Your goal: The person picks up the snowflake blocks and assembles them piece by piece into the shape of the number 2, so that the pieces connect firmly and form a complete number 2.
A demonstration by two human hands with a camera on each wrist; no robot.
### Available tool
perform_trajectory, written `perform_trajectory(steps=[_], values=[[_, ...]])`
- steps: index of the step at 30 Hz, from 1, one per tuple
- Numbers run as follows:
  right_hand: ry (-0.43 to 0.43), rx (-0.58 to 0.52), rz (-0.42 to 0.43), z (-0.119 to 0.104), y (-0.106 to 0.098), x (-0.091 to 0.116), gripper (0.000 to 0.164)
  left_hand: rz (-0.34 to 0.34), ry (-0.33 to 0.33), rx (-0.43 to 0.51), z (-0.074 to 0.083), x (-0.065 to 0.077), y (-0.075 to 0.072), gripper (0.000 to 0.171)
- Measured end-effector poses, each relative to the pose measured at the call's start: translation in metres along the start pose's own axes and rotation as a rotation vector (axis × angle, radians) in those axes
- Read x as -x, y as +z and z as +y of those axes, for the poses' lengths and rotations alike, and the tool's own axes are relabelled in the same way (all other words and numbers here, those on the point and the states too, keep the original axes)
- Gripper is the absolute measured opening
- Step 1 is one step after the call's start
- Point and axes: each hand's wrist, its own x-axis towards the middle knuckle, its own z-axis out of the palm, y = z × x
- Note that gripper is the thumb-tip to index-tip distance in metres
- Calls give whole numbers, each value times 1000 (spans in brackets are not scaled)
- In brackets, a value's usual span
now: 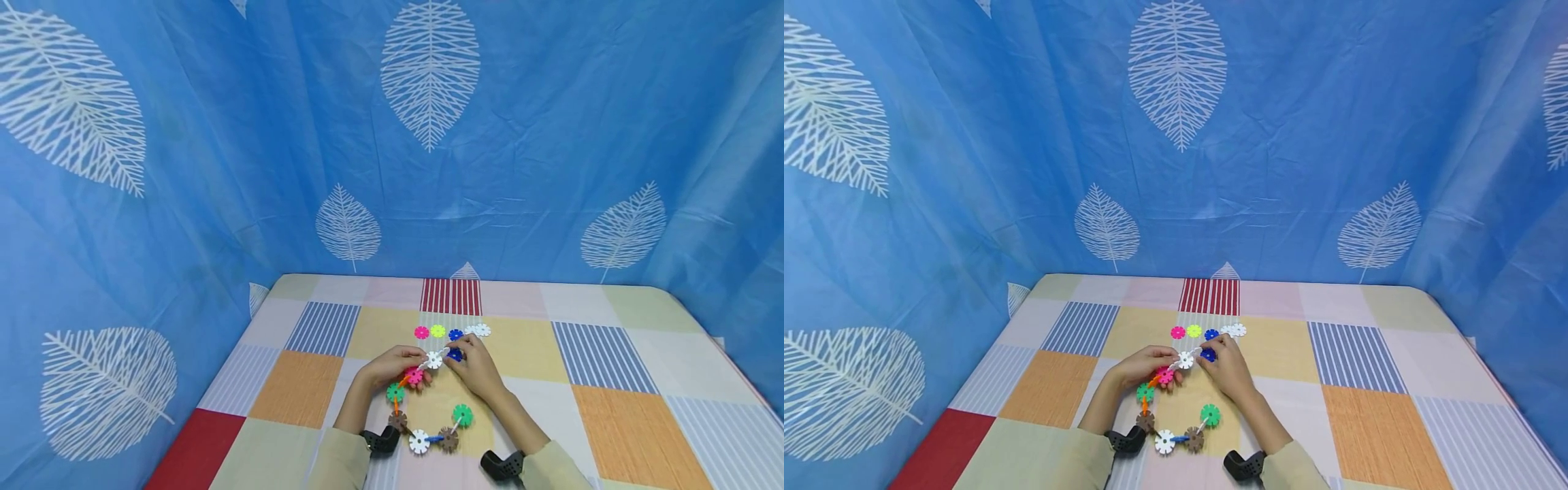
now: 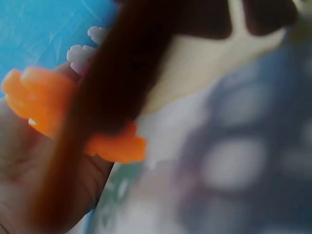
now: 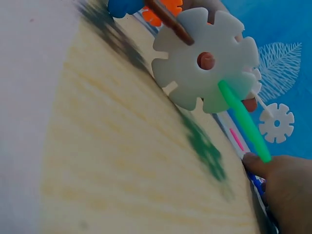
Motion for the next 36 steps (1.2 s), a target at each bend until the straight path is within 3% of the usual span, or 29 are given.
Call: perform_trajectory(steps=[6,10,12,17,20,29,36], values=[[54,-10,55,-1,-4,3,32,67,-4,-61,-1,-1,-1,26],[108,-56,102,1,-9,6,26,90,4,-102,0,-3,0,26],[185,-188,122,2,-13,7,21,90,11,-115,-1,-4,-1,25],[411,-734,128,1,-20,9,24,79,23,-154,-1,-4,0,25],[471,-874,105,0,-21,10,27,79,26,-174,0,-4,2,25],[398,-826,50,-2,-21,10,22,71,15,-230,4,0,4,28],[368,-809,56,-3,-20,10,20,92,18,-245,3,-3,4,26]])
